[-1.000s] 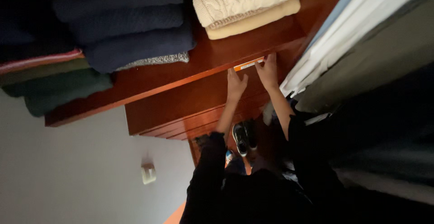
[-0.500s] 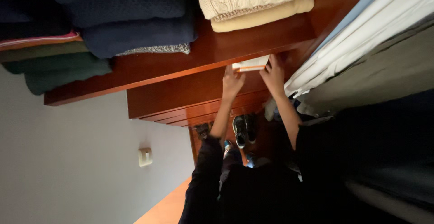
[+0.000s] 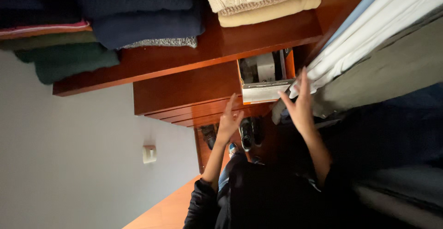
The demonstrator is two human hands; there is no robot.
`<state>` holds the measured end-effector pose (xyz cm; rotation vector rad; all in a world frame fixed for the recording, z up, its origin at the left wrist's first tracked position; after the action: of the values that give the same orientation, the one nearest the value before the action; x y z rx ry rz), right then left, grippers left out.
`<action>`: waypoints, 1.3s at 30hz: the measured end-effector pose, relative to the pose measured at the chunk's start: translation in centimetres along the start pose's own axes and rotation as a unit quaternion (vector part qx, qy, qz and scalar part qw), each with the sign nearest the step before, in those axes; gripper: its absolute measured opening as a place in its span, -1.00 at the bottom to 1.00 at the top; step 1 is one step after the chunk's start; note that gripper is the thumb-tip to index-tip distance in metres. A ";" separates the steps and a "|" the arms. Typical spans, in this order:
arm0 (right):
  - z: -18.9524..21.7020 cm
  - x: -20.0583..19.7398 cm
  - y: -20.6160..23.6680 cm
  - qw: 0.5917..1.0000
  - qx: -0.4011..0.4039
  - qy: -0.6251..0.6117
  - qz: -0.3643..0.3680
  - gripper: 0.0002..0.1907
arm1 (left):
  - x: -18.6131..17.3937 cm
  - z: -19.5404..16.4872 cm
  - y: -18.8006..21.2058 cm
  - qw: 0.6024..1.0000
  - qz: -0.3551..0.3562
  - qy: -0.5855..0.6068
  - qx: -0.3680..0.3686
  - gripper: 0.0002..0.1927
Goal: The person removes medical supply boxes, bottles, and other items from a bedroom shelf and carries them to a nearby table. They then carry items back and rearrange them on the shelf, including placing a speaker and other objects in new positions.
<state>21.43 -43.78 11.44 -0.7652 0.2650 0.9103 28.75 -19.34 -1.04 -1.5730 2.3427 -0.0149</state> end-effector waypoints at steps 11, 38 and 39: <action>4.9 -2.2 -3.1 0.984 -0.045 0.162 0.051 -0.57 | 1.2 2.7 -0.3 0.995 -0.036 0.067 -0.057 -0.28; 4.2 -4.5 -1.4 0.986 -0.020 0.157 0.056 -0.57 | -0.7 0.1 -19.1 0.803 -0.166 0.546 -0.173 -0.57; 4.3 -4.6 -1.2 0.986 -0.025 0.159 0.053 -0.57 | -0.6 0.3 -18.9 0.801 -0.163 0.547 -0.178 -0.56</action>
<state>19.21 -44.10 17.41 -0.9509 0.5697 0.8964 46.09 -26.22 2.34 -2.6508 2.8928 -0.8186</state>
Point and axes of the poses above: each hand's wrist, its own y-axis away from the middle knuckle, its own x-axis out of the palm, z = x × y, the point moved 10 cm from there along -y, towards the middle knuckle, and after that the axes turned 6 degrees about y, right-handed, at the moved point
